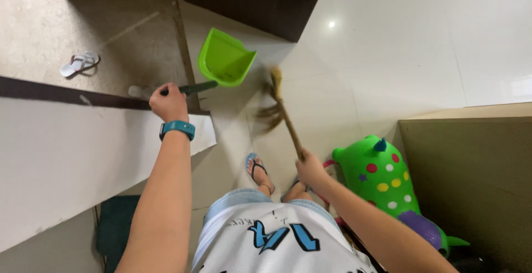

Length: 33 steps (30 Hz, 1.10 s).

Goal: Sweep the stairs and floor, clean a mat, and dust a fan with a broom.

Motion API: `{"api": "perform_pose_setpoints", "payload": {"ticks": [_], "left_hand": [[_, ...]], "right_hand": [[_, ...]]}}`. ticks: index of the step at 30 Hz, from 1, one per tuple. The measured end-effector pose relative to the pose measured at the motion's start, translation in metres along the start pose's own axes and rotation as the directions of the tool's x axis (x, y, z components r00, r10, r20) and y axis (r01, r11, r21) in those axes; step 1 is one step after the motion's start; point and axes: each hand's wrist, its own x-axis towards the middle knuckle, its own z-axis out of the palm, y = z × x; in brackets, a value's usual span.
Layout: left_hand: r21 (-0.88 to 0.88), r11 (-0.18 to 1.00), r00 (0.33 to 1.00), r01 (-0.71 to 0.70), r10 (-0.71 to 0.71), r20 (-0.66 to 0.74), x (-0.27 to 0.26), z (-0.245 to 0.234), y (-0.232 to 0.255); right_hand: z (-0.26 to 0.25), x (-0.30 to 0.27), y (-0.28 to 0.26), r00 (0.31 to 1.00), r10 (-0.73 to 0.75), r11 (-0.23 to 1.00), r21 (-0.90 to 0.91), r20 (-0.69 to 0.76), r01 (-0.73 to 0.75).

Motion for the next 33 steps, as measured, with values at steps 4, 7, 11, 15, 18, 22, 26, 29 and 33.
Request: {"api": "perform_pose_setpoints", "payload": {"ticks": [4, 7, 11, 15, 18, 22, 26, 29, 33], "left_hand": [[0.063, 0.998, 1.0, 0.002, -0.002, 0.009, -0.02, 0.013, -0.011], [-0.015, 1.0, 0.998, 0.01, -0.009, 0.058, -0.037, 0.032, -0.026], [0.117, 0.993, 0.995, -0.011, 0.0, 0.095, -0.07, 0.059, -0.035], [0.202, 0.979, 0.996, 0.039, -0.055, 0.074, -0.109, 0.084, -0.021], [0.265, 0.959, 0.99, 0.1, -0.123, 0.072, -0.137, 0.11, -0.011], [0.262, 0.965, 0.99, -0.019, -0.018, 0.137, -0.148, 0.15, -0.032], [0.295, 0.955, 0.985, 0.014, -0.063, 0.159, -0.185, 0.183, -0.022], [0.389, 0.914, 0.972, -0.113, 0.02, 0.234, -0.201, 0.207, -0.022], [0.361, 0.903, 0.918, -0.234, 0.083, 0.388, -0.212, 0.247, -0.037]], "right_hand": [[-0.058, -0.064, -0.106, 0.892, 0.423, 0.903, 0.002, 0.159, -0.429], [-0.046, -0.045, -0.044, 0.624, 0.648, 0.607, 0.198, 0.438, -0.77], [-0.043, 0.055, 0.152, 0.811, 0.19, 0.779, -0.588, 0.554, 0.22], [-0.194, 0.126, 0.154, 0.857, 0.509, 0.839, -0.175, -0.082, -0.515], [-0.276, 0.123, 0.069, 0.858, 0.47, 0.846, -0.171, -0.208, -0.505], [-0.32, 0.077, 0.067, 0.959, 0.196, 0.971, -0.092, -0.205, -0.219], [-0.388, 0.069, 0.081, 0.754, 0.643, 0.708, 0.272, 0.131, -0.651], [-0.402, 0.125, 0.162, 0.714, 0.698, 0.701, 0.154, 0.048, -0.696], [-0.429, 0.137, 0.159, 0.795, 0.544, 0.782, -0.182, -0.268, -0.596]]}}
